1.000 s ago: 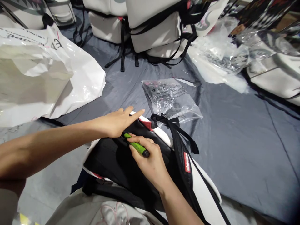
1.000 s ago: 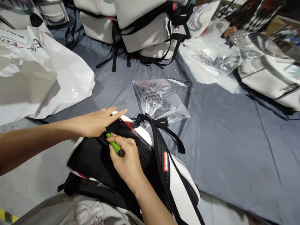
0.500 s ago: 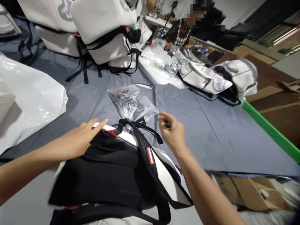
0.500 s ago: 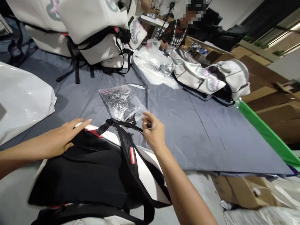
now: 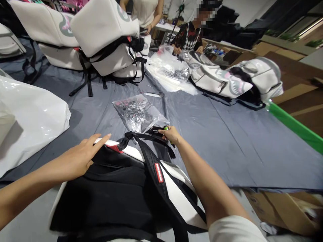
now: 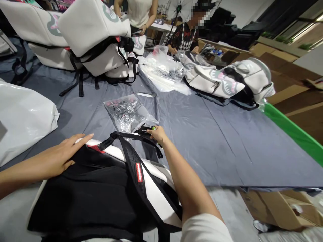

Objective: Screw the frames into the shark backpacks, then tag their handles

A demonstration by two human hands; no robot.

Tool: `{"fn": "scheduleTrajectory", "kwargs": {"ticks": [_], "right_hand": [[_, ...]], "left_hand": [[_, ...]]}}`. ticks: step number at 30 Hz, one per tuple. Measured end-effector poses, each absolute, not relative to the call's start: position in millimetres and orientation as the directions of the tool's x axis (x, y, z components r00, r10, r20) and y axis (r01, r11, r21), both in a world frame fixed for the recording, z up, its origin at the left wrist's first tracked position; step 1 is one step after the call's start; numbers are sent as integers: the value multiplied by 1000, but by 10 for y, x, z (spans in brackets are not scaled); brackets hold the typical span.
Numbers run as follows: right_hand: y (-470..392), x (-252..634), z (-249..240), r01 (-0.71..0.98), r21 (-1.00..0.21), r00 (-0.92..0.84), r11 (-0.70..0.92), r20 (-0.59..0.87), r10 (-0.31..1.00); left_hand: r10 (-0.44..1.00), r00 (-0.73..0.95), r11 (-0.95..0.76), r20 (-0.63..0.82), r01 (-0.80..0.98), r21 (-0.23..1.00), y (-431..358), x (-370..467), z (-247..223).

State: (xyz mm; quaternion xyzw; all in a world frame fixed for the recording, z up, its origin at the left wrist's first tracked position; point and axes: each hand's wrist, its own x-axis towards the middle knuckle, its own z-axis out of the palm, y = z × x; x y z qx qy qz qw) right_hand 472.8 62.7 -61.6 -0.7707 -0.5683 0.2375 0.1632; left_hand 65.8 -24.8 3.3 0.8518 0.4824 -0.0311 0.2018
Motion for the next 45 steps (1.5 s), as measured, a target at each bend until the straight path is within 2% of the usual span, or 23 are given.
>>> {"fn": "scheduleTrajectory", "kwargs": {"ticks": [4, 7, 8, 10, 12, 14, 16, 17, 19, 20, 22, 24, 25, 27, 29, 31, 34, 35, 37, 39, 41, 43, 45], "right_hand": [[291, 4789, -328, 832, -532, 214, -155, 50, 976], [-99, 4631, -58, 871, -468, 54, 150, 394, 917], [-244, 4541, 40, 865, -391, -65, 314, 534, 843], [-530, 4323, 239, 778, -152, -327, 610, 731, 600], [-778, 4088, 419, 663, 22, -488, 748, 771, 409], [-961, 3875, 550, 592, 90, -561, 801, 760, 329], [-1076, 3720, 614, 539, 133, -615, 832, 737, 281], [-1113, 3668, 623, 518, 143, -641, 843, 717, 273], [-1164, 3610, 615, 539, 83, -630, 838, 701, 336], [-1186, 3594, 610, 587, -14, -567, 810, 707, 423], [-1235, 3552, 614, 662, -338, -362, 669, 638, 680], [-1290, 3462, 644, 602, -666, -210, 441, 401, 892], [-1317, 3395, 665, 539, -778, -192, 323, 260, 946], [-1354, 3239, 701, 404, -902, -196, 151, 76, 978], [-1351, 3113, 719, 318, -943, -183, 97, 39, 982], [-1294, 3069, 709, 340, -929, -159, 146, 96, 983], [-1123, 3127, 647, 519, -783, -117, 342, 332, 936], [-1058, 3148, 622, 572, -707, -141, 415, 414, 899], [-941, 3141, 578, 636, -569, -274, 521, 465, 842], [-857, 3049, 557, 679, -486, -438, 550, 332, 835], [-808, 2897, 550, 751, -395, -539, 530, 98, 837], [-782, 2732, 536, 802, -266, -576, 535, -109, 810], [-765, 2600, 503, 806, -151, -592, 573, -231, 772]], "left_hand": [[816, 517, -437, -260, 845, 308, -234, 668, 48], [813, 502, -399, -295, 849, 347, -244, 693, 150], [823, 497, -384, -275, 844, 374, -261, 715, 211], [874, 471, -377, -118, 811, 448, -331, 796, 370], [909, 405, -387, 99, 730, 564, -446, 932, 547], [920, 372, -329, 122, 565, 757, -584, 1093, 687], [886, 462, -153, -24, 342, 927, -711, 1222, 753], [857, 510, -72, -78, 267, 961, -764, 1256, 760], [857, 509, -57, -79, 247, 967, -849, 1254, 739], [888, 458, -98, -45, 285, 954, -885, 1226, 720], [945, 324, -151, 35, 338, 929, -955, 1155, 674], [969, 241, -115, 53, 253, 960, -1029, 1119, 613], [973, 226, -79, 38, 174, 982, -1067, 1124, 577], [972, 234, -17, 5, 50, 999, -1143, 1160, 496], [969, 247, -39, 28, 40, 998, -1208, 1174, 416], [961, 225, -201, 163, 156, 967, -1257, 1104, 344], [879, 152, -464, 451, 486, 741, -1313, 847, 208], [869, 115, -449, 482, 594, 668, -1330, 748, 143], [921, 32, -290, 388, 723, 627, -1366, 585, -19], [982, -6, -121, 186, 739, 663, -1402, 497, -200], [997, 10, -60, 76, 714, 697, -1433, 478, -357], [996, 8, -66, 84, 696, 715, -1452, 496, -455], [993, 6, -91, 118, 682, 726, -1454, 519, -494]]}}
